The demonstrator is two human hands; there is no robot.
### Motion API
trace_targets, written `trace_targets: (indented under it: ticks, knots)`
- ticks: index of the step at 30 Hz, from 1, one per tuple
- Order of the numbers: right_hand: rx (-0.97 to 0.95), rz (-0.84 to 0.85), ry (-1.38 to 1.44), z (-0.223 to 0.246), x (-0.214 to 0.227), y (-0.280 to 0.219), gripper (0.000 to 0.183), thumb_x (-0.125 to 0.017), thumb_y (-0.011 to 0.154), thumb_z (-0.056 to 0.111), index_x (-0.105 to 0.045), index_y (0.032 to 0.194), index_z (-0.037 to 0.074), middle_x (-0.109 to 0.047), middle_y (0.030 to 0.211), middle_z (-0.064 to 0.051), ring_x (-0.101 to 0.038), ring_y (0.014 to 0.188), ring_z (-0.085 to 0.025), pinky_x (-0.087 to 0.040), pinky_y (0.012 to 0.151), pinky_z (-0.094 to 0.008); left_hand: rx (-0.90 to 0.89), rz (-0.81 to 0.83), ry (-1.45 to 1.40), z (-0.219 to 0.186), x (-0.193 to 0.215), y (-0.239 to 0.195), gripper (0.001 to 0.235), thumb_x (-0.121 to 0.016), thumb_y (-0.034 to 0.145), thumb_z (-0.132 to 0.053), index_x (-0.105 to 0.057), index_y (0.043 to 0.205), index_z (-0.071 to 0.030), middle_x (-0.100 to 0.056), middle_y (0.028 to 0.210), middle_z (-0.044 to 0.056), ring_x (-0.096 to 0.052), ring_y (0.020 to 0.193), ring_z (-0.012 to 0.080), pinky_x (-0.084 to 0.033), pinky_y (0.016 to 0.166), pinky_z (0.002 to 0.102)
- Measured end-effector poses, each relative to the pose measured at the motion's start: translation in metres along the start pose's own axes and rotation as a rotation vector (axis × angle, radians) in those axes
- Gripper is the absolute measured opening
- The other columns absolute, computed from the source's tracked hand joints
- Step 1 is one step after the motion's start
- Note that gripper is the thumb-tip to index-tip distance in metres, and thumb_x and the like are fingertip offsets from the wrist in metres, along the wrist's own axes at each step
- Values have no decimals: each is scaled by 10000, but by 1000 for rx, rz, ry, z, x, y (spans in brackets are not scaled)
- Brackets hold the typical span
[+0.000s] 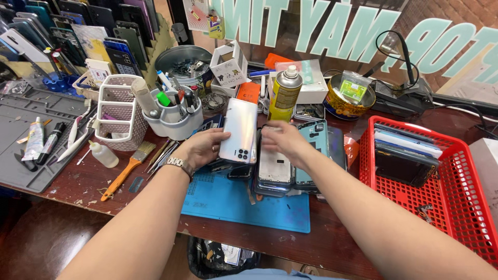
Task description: The person picks up multiple mobile phones from a pile on a workbench, turns them over to inspect both sides, and places them into a red plastic basket. The process is repeated for several phones of different colors and models.
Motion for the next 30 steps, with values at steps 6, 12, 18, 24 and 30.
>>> trace_targets:
  ticks: [6,12,18,24,30]
  knots:
    - [15,-96,4,19,38,0,448,-698,946,248,-627,1347,62,-668,1114,-38,-584,877,-92,-463,747,-276,38,308,196,-35,-32,-37,439,-733,926,-241,-667,1314,-47,-693,1223,100,-649,1095,206,-543,941,362]
    - [-80,-154,465,-4,74,12,318,-705,985,227,-638,1232,38,-679,1050,-35,-598,843,-115,-461,665,-254,-122,439,-604,-34,-81,-64,684,-621,887,-547,-533,1399,-102,-585,1385,170,-570,1278,346,-464,1058,564]
    - [124,-195,-68,-5,68,-20,598,-723,898,286,-527,1425,83,-592,1289,-111,-564,1102,-217,-489,874,-359,-164,544,-602,-24,-111,-50,627,-575,973,-475,-453,1463,-102,-544,1441,154,-536,1360,365,-407,1151,668]
    - [404,51,-745,39,55,-52,876,-762,790,517,-479,1492,75,-543,1481,-158,-511,1388,-281,-396,1125,-375,-132,491,-475,-8,-119,-31,585,-561,988,-477,-492,1431,-101,-569,1395,133,-602,1279,339,-464,1128,579]
    - [267,-7,-873,56,48,-69,811,-722,768,601,-622,1385,84,-647,1221,-174,-632,1137,-263,-497,977,-360,-21,471,-423,-9,-135,-33,648,-572,933,-559,-546,1365,-77,-616,1287,136,-634,1167,368,-506,1049,546]
Point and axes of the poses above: each hand's wrist, its own y-axis towards the middle knuckle, its own x-axis out of the back of the hand, z = x × y, the point moved 1 cm from there along y, towards the middle knuckle
